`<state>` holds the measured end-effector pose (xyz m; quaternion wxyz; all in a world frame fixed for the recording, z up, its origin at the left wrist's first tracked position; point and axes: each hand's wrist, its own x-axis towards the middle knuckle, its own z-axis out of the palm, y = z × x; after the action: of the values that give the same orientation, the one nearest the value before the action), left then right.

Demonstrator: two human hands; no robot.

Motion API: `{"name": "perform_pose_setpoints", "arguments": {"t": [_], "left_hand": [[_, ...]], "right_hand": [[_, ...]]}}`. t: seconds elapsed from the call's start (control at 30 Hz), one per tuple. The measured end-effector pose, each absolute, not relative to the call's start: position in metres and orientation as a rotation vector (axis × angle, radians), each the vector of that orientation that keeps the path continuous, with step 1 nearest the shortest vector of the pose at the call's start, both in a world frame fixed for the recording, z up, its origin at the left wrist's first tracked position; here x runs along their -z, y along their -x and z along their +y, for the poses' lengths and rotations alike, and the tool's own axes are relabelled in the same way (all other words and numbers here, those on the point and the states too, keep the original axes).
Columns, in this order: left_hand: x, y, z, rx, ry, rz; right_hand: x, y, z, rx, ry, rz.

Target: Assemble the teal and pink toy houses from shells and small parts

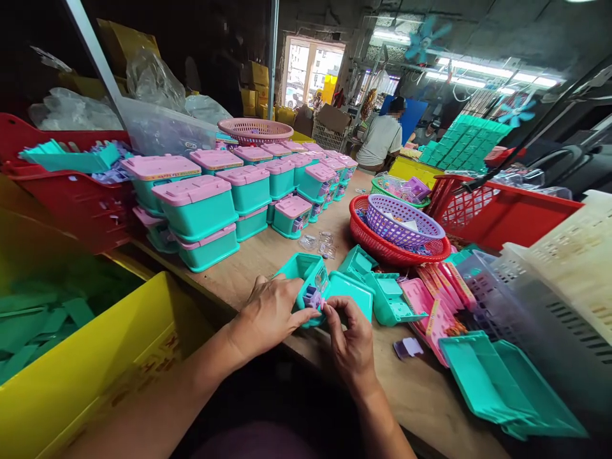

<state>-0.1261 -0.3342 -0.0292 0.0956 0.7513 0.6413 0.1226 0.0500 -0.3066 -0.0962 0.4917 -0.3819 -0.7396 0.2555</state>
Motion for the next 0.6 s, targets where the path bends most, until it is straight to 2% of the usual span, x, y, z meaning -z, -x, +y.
{"name": "perform_pose_setpoints", "arguments": {"t": [0.3, 0.6], "left_hand": [[0.0324, 0.127, -0.3338, -0.397, -2.265, 1.879], [0.0345, 0.1244, -0.3336, -0.388, -2.295, 1.904]], "right_hand": [[0.0886, -0.05, -0.3059, -0.277, 0.809, -1.969], [0.0961, -0.052, -0.3021, -0.237, 0.742, -2.13]]}}
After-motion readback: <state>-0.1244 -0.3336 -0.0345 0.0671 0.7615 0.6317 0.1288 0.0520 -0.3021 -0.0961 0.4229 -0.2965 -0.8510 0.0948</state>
